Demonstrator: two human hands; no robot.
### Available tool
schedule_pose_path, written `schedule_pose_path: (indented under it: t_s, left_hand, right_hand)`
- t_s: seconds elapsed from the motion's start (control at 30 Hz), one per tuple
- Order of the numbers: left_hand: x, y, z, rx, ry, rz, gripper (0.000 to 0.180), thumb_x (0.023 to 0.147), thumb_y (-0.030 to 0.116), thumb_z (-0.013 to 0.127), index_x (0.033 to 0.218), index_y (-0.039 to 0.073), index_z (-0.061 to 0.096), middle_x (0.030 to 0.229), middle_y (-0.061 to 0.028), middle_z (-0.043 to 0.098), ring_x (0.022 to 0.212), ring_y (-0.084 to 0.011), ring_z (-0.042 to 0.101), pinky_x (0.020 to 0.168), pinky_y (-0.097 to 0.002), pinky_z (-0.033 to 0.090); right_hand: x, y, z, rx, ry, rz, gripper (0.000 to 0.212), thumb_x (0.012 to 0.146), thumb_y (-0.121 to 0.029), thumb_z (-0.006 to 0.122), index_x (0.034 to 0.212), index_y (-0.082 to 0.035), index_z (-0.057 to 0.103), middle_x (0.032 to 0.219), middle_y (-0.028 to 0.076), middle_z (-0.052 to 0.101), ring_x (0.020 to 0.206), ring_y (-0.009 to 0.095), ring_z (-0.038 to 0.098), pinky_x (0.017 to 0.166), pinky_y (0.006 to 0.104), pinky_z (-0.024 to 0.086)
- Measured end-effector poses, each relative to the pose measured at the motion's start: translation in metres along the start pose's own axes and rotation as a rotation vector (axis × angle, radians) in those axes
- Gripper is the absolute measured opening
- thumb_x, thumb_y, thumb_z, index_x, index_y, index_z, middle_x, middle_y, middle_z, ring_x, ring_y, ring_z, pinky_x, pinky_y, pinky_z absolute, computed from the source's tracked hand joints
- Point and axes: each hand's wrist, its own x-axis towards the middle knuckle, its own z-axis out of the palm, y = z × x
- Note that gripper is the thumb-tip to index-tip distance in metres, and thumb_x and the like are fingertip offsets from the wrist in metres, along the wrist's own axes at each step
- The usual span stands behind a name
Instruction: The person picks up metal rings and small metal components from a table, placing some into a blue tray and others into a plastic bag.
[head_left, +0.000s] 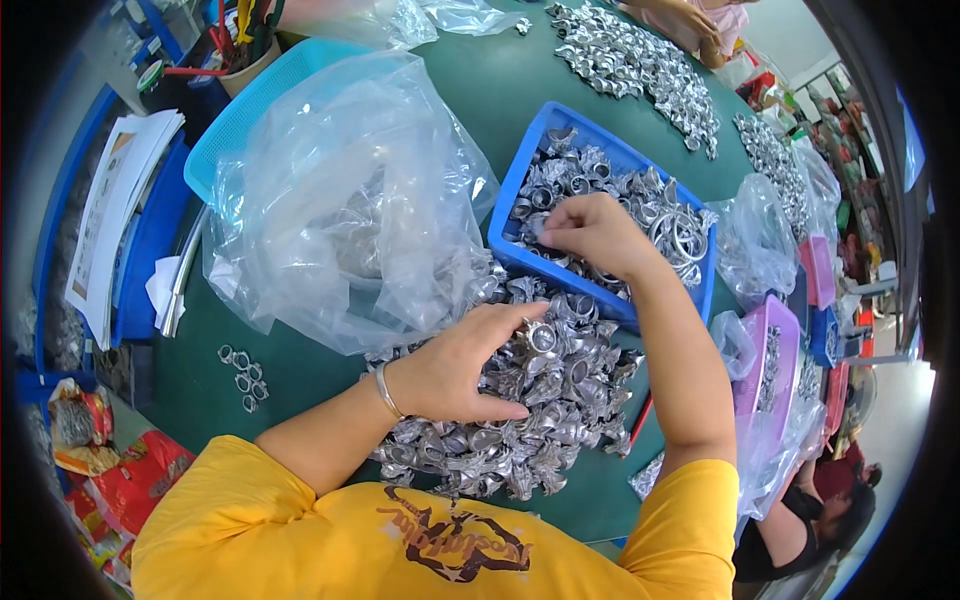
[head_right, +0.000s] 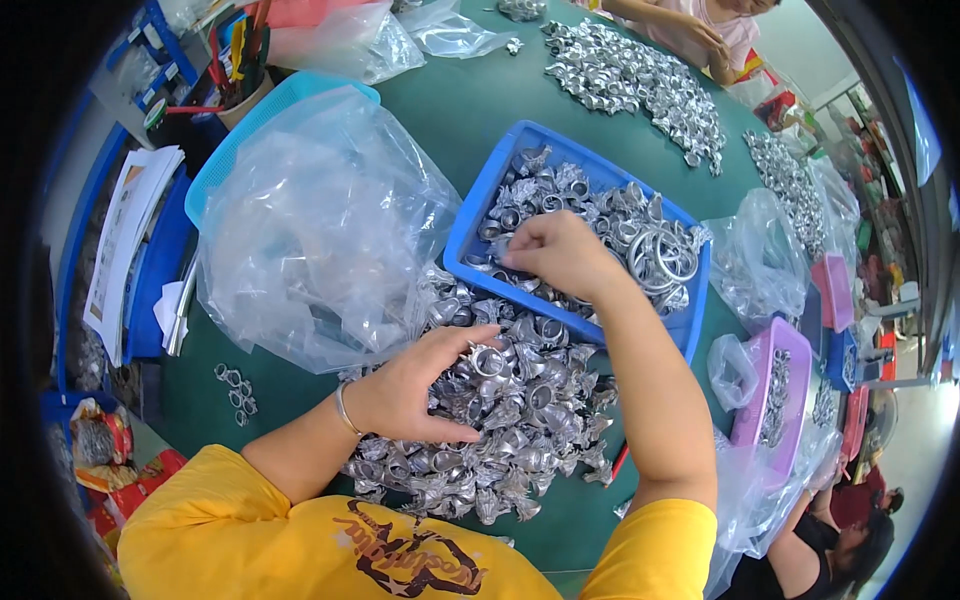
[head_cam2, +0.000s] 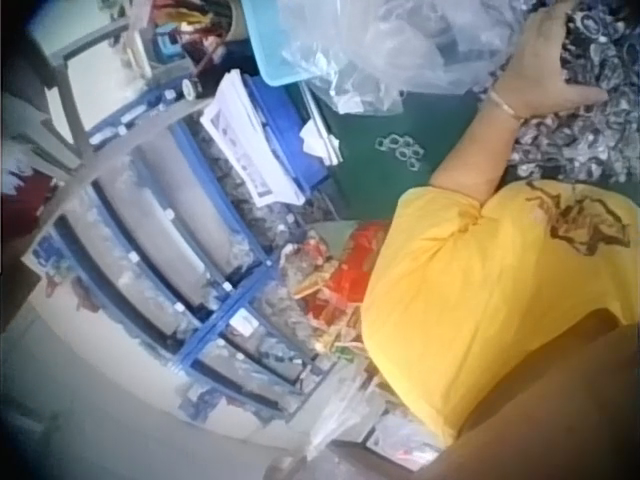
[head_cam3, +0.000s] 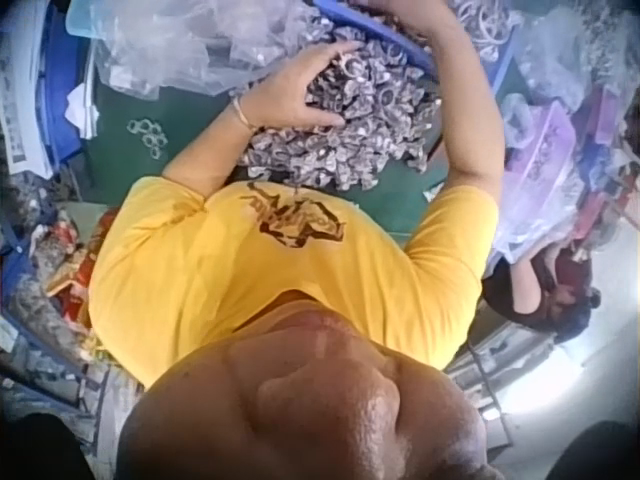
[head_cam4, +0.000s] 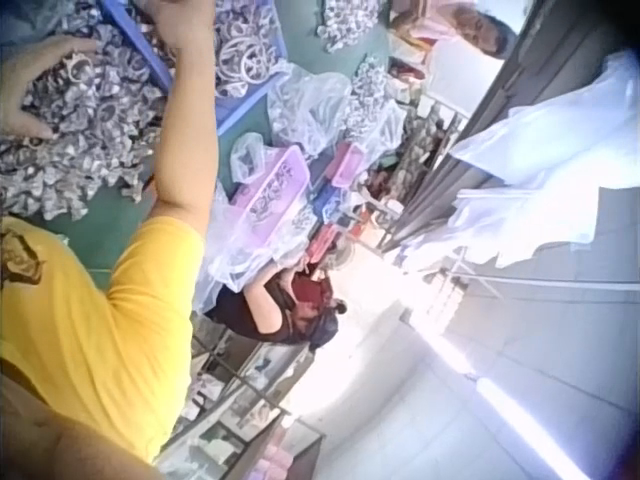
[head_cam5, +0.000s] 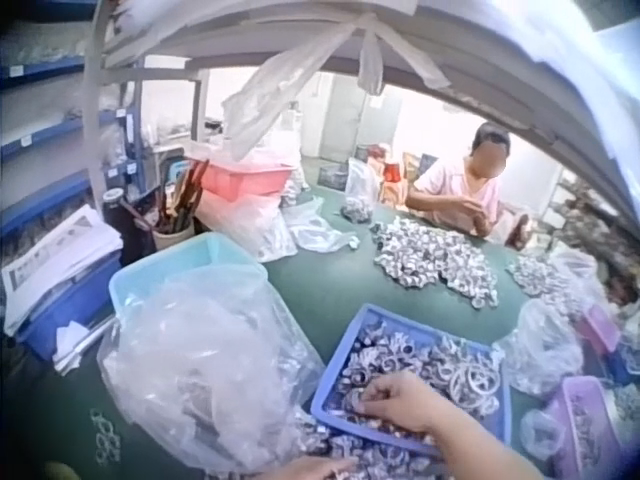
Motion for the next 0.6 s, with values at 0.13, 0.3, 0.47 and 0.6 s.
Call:
schedule_pose_path:
  t_s: [0.13, 0.3, 0.47, 0.6]
  left_hand:
    - [-0.002, -0.003, 0.001, -0.035, -0.016, -0.001, 0.092, 0.064, 0.024, 0.081, 0.137, 0.000, 0.031, 0.130, -0.0174, 0.045, 0.118, -0.0308, 0.045, 0.100, -0.0374, 0.034]
    - [-0.003, -0.004, 0.000, -0.023, -0.010, 0.004, 0.091, 0.065, 0.025, 0.080, 0.137, 0.000, 0.031, 0.130, -0.0178, 0.044, 0.118, -0.0319, 0.044, 0.101, -0.0387, 0.033]
    - [-0.002, -0.002, 0.002, -0.029, -0.011, 0.010, 0.090, 0.065, 0.025, 0.080, 0.137, 0.000, 0.031, 0.130, -0.0183, 0.044, 0.118, -0.0328, 0.043, 0.102, -0.0389, 0.033]
    - [-0.004, -0.001, -0.002, -0.003, -0.006, 0.005, 0.088, 0.066, 0.024, 0.079, 0.136, 0.001, 0.032, 0.131, -0.0183, 0.044, 0.118, -0.0329, 0.043, 0.102, -0.0380, 0.033]
  right_hand:
    - [-0.008, -0.005, -0.024, -0.074, 0.049, -0.016, 0.021, 0.077, -0.020, 0.070, 0.080, 0.001, 0.068, 0.065, 0.005, 0.062, 0.061, 0.012, 0.056, 0.058, 0.0287, 0.045]
    - [0.023, -0.013, 0.013, -0.476, 0.469, -0.008, 0.026, 0.071, -0.022, 0.069, 0.087, -0.001, 0.067, 0.081, 0.021, 0.065, 0.080, 0.036, 0.064, 0.074, 0.0412, 0.050]
    - [0.015, -0.002, -0.003, 0.064, 0.398, 0.066, 0.022, 0.075, -0.006, 0.062, 0.095, 0.003, 0.063, 0.076, 0.013, 0.065, 0.071, 0.023, 0.065, 0.062, 0.0318, 0.053]
    - [-0.007, 0.001, -0.019, 0.680, 0.192, 0.125, 0.021, 0.082, 0.002, 0.057, 0.102, 0.004, 0.057, 0.078, 0.006, 0.061, 0.063, 0.013, 0.062, 0.052, 0.0230, 0.053]
